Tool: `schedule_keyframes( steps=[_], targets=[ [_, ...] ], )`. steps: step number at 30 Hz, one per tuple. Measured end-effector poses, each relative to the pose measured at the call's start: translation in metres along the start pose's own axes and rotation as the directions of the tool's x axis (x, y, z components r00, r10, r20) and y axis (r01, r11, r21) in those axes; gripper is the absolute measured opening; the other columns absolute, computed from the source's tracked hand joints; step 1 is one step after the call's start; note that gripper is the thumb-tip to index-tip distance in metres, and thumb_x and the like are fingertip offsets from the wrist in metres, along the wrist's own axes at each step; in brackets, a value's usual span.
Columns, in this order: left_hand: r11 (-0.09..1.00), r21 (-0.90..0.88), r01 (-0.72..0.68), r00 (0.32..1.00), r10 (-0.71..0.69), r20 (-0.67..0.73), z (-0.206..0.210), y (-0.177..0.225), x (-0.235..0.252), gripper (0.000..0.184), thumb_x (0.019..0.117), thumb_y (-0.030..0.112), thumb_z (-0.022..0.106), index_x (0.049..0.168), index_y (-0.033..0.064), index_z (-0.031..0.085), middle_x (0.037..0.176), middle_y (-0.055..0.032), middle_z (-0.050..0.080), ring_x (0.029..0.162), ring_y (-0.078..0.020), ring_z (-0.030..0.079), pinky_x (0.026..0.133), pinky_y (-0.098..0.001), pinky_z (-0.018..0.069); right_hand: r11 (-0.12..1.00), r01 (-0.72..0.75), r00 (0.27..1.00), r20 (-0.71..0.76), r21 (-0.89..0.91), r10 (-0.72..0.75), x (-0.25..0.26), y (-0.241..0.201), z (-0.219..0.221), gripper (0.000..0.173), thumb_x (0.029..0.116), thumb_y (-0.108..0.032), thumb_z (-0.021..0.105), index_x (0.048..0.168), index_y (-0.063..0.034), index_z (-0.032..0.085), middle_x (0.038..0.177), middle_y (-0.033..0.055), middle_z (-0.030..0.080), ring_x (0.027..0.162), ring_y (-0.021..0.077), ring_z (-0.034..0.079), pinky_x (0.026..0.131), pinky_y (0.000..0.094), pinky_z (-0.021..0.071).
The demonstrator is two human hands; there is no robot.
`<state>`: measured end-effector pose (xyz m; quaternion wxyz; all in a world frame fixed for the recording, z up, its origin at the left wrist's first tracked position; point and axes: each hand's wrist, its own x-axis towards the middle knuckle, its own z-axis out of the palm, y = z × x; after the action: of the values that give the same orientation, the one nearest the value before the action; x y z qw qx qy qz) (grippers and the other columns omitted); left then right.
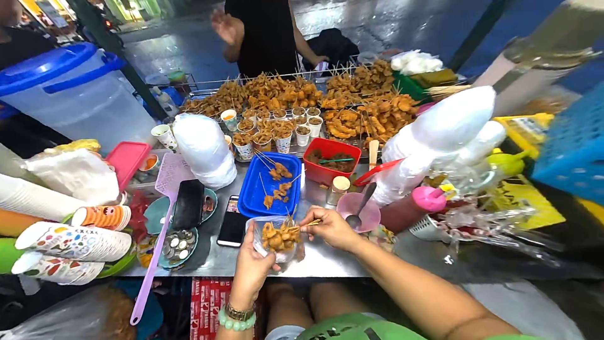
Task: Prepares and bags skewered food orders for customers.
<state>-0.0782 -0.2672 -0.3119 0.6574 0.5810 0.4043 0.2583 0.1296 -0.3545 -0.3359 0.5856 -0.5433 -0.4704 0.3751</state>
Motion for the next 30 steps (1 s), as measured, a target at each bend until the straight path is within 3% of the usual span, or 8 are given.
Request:
schedule_keyframes(
  steps=[4,7,10,13,18,22,26,30],
  targets=[
    [0.925,0.380,-0.019,0.994,-0.023,0.106,0.007,0.010,-0.007,0.096,0.0768,-0.015,0.068,0.161,0.0050,0.026,0.150,-0.0223,0.046,0.074,-0.0194,0.070,0.057,-0.0347,0.0601,0.996,0.038,0.990,0.142,-0.085,-0.026,0.009,-0.027,-0.005,0.007,0.0896,-0.002,0.071,0.095,0.0030,0.072,0.096,0.0033,0.065,0.076,0.0000,0.062,0.068,0.0150,0.0546],
    [0.842,0.539,-0.011,0.995,-0.044,0.089,0.013,0.017,-0.010,0.088,0.0831,-0.009,0.068,0.160,0.0053,0.027,0.147,-0.0255,0.047,0.077,-0.0233,0.071,0.062,-0.0385,0.0614,0.949,-0.133,0.964,0.184,-0.286,0.190,0.025,-0.036,-0.006,0.015,0.0957,-0.007,0.069,0.106,0.0040,0.071,0.101,0.0098,0.066,0.071,0.0052,0.062,0.067,0.0204,0.0545],
    [0.818,0.576,-0.010,0.995,-0.047,0.084,0.014,0.022,-0.016,0.081,0.0869,-0.008,0.065,0.159,0.0027,0.030,0.145,-0.0266,0.049,0.071,-0.0225,0.071,0.060,-0.0380,0.0612,0.933,-0.209,0.961,0.115,-0.293,0.251,0.026,-0.043,0.003,0.017,0.0970,-0.008,0.068,0.110,0.0038,0.070,0.102,0.0123,0.067,0.071,0.0093,0.063,0.068,0.0248,0.0553],
    [0.788,0.616,-0.009,0.996,-0.047,0.076,0.015,0.023,-0.018,0.079,0.0878,-0.007,0.064,0.159,0.0027,0.031,0.144,-0.0264,0.050,0.068,-0.0220,0.070,0.059,-0.0380,0.0608,0.930,-0.201,0.947,0.183,-0.308,0.266,0.025,-0.048,0.012,0.019,0.0985,-0.009,0.067,0.112,0.0043,0.069,0.106,0.0144,0.065,0.074,0.0120,0.063,0.070,0.0266,0.0554],
    [0.789,0.613,-0.021,0.994,-0.050,0.099,0.017,0.026,-0.020,0.077,0.0889,-0.007,0.063,0.158,0.0015,0.031,0.144,-0.0267,0.050,0.064,-0.0207,0.069,0.059,-0.0372,0.0609,0.902,-0.289,0.907,0.211,-0.320,0.365,0.038,-0.039,0.024,0.022,0.0992,-0.012,0.068,0.115,0.0033,0.068,0.092,0.0114,0.069,0.067,0.0117,0.062,0.068,0.0294,0.0548],
    [0.802,0.597,-0.026,0.997,-0.024,0.077,0.020,0.023,-0.022,0.073,0.0889,-0.007,0.063,0.156,0.0047,0.037,0.139,-0.0245,0.055,0.061,-0.0194,0.067,0.055,-0.0363,0.0592,0.855,-0.309,0.868,0.244,-0.416,0.433,0.048,-0.033,0.035,0.026,0.1008,-0.013,0.065,0.119,0.0046,0.065,0.097,0.0161,0.068,0.073,0.0183,0.063,0.073,0.0359,0.0547],
    [0.823,0.567,-0.025,0.998,-0.008,0.055,0.014,0.021,-0.020,0.073,0.0888,-0.008,0.062,0.157,0.0023,0.035,0.139,-0.0251,0.055,0.061,-0.0195,0.068,0.055,-0.0366,0.0599,0.887,-0.314,0.843,0.332,-0.338,0.424,0.051,-0.030,0.033,0.021,0.0994,-0.011,0.068,0.114,0.0033,0.066,0.088,0.0088,0.067,0.065,0.0094,0.060,0.067,0.0280,0.0545],
    [0.845,0.534,-0.010,0.999,-0.010,0.034,0.013,0.021,-0.018,0.071,0.0890,-0.008,0.060,0.155,0.0016,0.036,0.141,-0.0231,0.055,0.063,-0.0184,0.069,0.055,-0.0356,0.0599,0.860,-0.304,0.801,0.379,-0.411,0.464,0.060,-0.014,0.033,0.025,0.1011,-0.010,0.065,0.121,0.0043,0.063,0.095,0.0124,0.067,0.071,0.0124,0.063,0.072,0.0308,0.0551]
  ],
)
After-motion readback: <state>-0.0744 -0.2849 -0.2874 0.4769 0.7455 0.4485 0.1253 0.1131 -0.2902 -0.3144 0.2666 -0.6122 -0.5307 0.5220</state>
